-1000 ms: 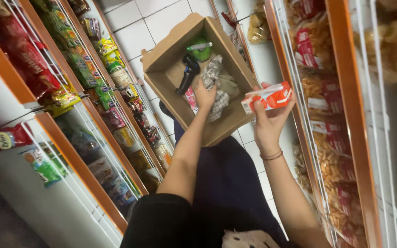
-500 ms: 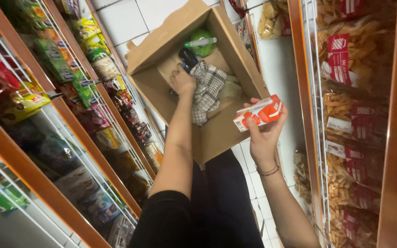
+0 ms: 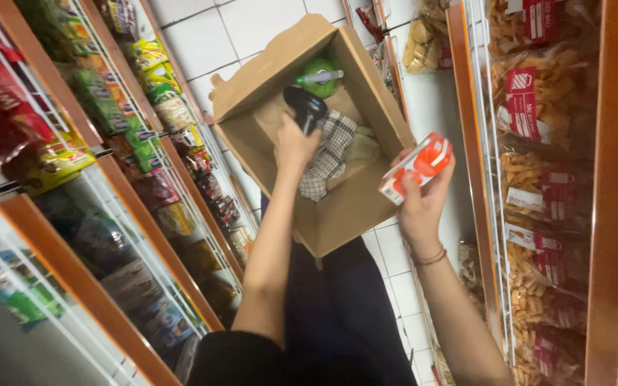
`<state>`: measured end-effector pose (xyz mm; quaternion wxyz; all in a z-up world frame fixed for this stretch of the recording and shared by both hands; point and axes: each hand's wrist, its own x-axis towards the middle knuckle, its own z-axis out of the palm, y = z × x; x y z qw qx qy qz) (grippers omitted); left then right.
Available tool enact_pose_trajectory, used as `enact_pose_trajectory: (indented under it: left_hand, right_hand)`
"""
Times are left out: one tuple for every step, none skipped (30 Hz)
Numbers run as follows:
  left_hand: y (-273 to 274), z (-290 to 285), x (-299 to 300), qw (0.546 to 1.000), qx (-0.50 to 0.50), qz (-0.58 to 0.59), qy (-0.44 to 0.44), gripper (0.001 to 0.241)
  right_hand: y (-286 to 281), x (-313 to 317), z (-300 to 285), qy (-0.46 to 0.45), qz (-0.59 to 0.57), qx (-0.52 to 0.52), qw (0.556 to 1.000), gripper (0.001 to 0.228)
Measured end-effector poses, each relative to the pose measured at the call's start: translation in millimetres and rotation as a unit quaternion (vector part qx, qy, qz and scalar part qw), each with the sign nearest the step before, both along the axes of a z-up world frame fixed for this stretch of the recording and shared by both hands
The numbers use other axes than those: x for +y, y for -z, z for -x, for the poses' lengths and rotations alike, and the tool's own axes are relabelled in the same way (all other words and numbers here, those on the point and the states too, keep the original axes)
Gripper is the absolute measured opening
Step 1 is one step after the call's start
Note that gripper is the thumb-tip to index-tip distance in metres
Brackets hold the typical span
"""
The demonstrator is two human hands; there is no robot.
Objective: The person picks up yogurt drink cartons from a shelf, wipes them with a cloth, scans them with a handheld barcode scanner, and returns them to the shelf.
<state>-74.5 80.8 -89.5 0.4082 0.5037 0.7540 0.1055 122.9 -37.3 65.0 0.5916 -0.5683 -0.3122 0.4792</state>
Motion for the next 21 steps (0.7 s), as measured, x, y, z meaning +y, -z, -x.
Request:
enact_pose_trajectory:
  left_hand:
    - [-34,3,-16,0.995,-0.078,-0.065,-0.014,0.061]
    - [-68,7,-31,0.986,-0.13,-0.105,-0.005,0.055]
    - [-100,10,-43,0.972,-0.186,-0.146,0.007,0.049]
    - [-133,14,-58,0.964,-0.234,-0.121,0.024,0.046]
    - [-164,18,-73,0.954,-0.281,-0.096,0.041,0.042]
    - [-191,21,-85,0.934,-0.329,-0.116,0.072,0.045]
    - [-215,23,-96,0.911,-0.375,-0.133,0.104,0.05]
    - [-234,23,-104,0.901,-0.398,-0.119,0.125,0.054]
    - [-250,23,-112,0.89,-0.42,-0.105,0.145,0.059]
    - [-263,22,-118,0.877,-0.441,-0.091,0.165,0.064]
    - [-272,21,-123,0.878,-0.437,-0.077,0.18,0.06]
    - [-279,20,-126,0.877,-0.433,-0.062,0.196,0.057]
    - [-284,19,-129,0.877,-0.429,-0.048,0.212,0.053]
    - [-288,17,-130,0.875,-0.433,-0.05,0.211,0.053]
    - [-291,16,-132,0.873,-0.438,-0.051,0.21,0.052]
    - [-294,14,-135,0.871,-0.442,-0.052,0.21,0.051]
    - [-296,13,-136,0.866,-0.452,-0.057,0.205,0.052]
    - [-298,12,-138,0.862,-0.462,-0.061,0.2,0.054]
    - [-301,12,-141,0.858,-0.472,-0.064,0.193,0.055]
    - [-302,13,-144,0.859,-0.469,-0.067,0.193,0.056]
    - [-301,15,-145,0.861,-0.466,-0.071,0.193,0.058]
  right_hand:
    - [-3,3,0,-0.001,-0.012,0.036,0.999,0.064]
    - [-5,7,0,-0.002,-0.023,0.071,0.997,0.064]
    - [-6,14,-2,-0.001,-0.038,0.104,0.994,0.063]
    - [-8,18,-3,-0.001,-0.043,0.12,0.992,0.063]
    - [-11,21,-3,-0.001,-0.047,0.136,0.99,0.062]
    - [-14,25,-3,-0.002,-0.051,0.151,0.987,0.062]
    - [-18,27,-3,-0.005,-0.048,0.167,0.985,0.061]
    - [-23,29,-3,-0.009,-0.045,0.183,0.982,0.061]
    - [-28,31,-2,-0.012,-0.042,0.2,0.979,0.061]
    - [-33,33,-2,-0.021,-0.052,0.199,0.978,0.059]
    - [-37,34,-1,-0.03,-0.061,0.198,0.978,0.057]
    - [-41,35,0,-0.038,-0.07,0.197,0.977,0.056]
    - [-45,36,2,-0.037,-0.072,0.209,0.975,0.052]
    - [-48,37,3,-0.035,-0.075,0.221,0.972,0.049]
    - [-50,36,4,-0.032,-0.077,0.232,0.969,0.046]
    - [-53,35,3,-0.031,-0.081,0.232,0.969,0.045]
    - [-54,35,4,-0.031,-0.086,0.233,0.968,0.044]
    - [-55,35,3,-0.03,-0.091,0.234,0.967,0.043]
    - [-56,35,2,-0.034,-0.095,0.232,0.967,0.044]
    - [-57,34,2,-0.038,-0.099,0.23,0.968,0.044]
    - [-58,34,2,-0.042,-0.103,0.227,0.967,0.045]
